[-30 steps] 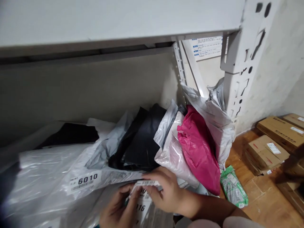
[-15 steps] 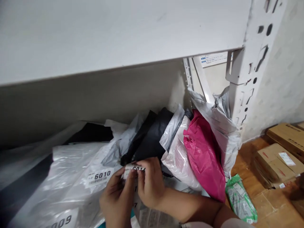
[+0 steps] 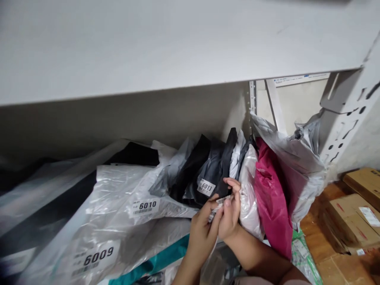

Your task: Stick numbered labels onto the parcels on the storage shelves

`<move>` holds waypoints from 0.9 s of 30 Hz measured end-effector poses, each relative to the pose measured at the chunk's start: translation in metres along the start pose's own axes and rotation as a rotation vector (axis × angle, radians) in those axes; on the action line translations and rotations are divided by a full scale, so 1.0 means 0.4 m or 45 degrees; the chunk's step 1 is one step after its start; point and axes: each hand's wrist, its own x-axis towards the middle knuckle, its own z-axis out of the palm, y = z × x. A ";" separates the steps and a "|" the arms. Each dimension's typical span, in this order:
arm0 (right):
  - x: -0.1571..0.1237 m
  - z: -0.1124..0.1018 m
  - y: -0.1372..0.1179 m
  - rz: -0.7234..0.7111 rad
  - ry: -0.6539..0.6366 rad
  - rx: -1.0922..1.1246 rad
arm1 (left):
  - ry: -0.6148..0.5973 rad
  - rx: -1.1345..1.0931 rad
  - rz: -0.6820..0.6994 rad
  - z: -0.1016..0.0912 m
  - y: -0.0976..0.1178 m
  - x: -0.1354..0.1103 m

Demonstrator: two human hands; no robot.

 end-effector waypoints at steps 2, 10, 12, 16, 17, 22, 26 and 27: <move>0.003 -0.004 -0.006 -0.016 0.018 0.006 | -0.039 -0.031 0.042 -0.006 0.010 0.002; 0.005 0.017 0.012 0.155 -0.437 -0.121 | 0.497 0.150 -0.188 -0.096 -0.026 -0.021; 0.006 0.024 0.013 0.158 -0.468 -0.086 | 0.550 0.233 -0.077 -0.103 -0.021 -0.022; -0.001 0.034 0.026 0.199 -0.394 -0.068 | 0.474 0.171 -0.129 -0.104 -0.022 -0.003; -0.005 0.036 0.033 0.226 -0.374 -0.077 | 0.425 0.119 -0.234 -0.106 -0.028 0.006; -0.024 0.056 0.072 0.402 -0.238 -0.118 | 0.305 -0.108 -0.585 -0.115 -0.072 0.044; -0.032 0.071 0.091 0.422 -0.203 -0.091 | 0.419 -0.158 -0.679 -0.106 -0.087 0.051; -0.034 0.072 0.093 0.419 -0.205 -0.088 | 0.455 -0.155 -0.691 -0.103 -0.089 0.050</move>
